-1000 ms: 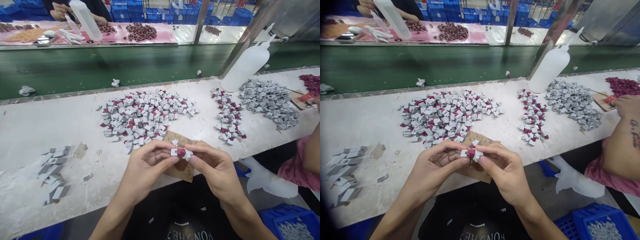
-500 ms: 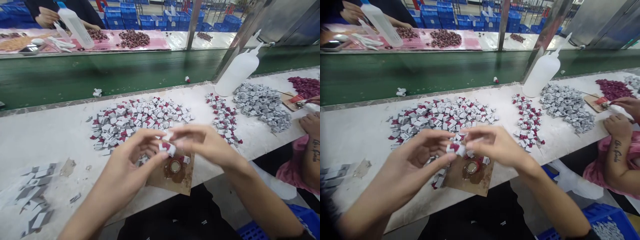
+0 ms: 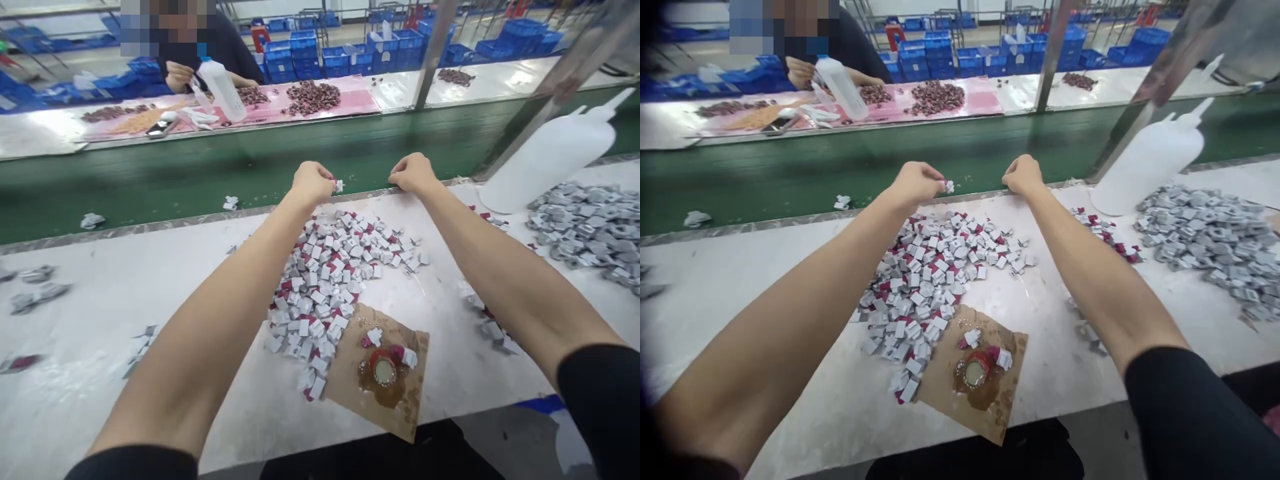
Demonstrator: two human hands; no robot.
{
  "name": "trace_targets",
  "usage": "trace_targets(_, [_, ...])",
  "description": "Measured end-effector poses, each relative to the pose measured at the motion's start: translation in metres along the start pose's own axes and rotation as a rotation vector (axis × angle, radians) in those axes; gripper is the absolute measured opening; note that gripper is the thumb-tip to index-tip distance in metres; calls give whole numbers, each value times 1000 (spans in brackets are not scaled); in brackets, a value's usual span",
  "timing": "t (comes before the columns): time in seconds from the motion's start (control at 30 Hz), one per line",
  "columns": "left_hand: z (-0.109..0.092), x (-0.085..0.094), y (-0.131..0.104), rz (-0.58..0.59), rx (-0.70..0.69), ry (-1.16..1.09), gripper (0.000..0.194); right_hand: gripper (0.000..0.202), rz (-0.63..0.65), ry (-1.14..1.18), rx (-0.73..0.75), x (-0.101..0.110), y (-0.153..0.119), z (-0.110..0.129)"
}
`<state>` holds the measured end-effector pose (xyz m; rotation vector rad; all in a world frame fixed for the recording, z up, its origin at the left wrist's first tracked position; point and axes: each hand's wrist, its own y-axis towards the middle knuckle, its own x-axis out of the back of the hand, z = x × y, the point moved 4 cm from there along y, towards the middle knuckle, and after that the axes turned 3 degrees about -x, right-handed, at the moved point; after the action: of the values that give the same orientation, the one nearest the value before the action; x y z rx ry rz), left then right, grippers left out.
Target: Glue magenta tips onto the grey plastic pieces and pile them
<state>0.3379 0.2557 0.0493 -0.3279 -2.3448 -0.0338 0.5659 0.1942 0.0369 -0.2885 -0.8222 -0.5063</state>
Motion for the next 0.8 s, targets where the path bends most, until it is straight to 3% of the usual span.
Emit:
trace_targets(0.1, [-5,-9,26,39,16,19,10,29,80,44,53,11,-43,-3])
trace_targets(0.2, [-9,-20,37,86,15,42,10,12,207,71,140,26,-111,-16])
trace_targets(0.3, [-11,-20,34,78,4,78,28,20,255,104,178,37,-187,-42])
trace_targets(0.37, [-9,-9,15,53,-7,99,44,33,210,154,159,42,-229,-69])
trace_targets(0.47, [-1,14,-51,46,-115,119,50,39,179,153,164,42,-269,-113])
trace_targets(0.57, [9,33,-155,56,-408,124,37,36,160,51,254,36,-285,-144])
trace_targets(0.6, [19,40,-189,28,-434,129,33,35,144,14,289,34,-287,-149])
trace_targets(0.7, [75,66,-262,-123,-263,235,29,29,87,-50,360,29,-292,-151])
trace_targets(0.8, [141,102,-286,-331,-102,437,34,25,4,-38,290,30,-297,-147])
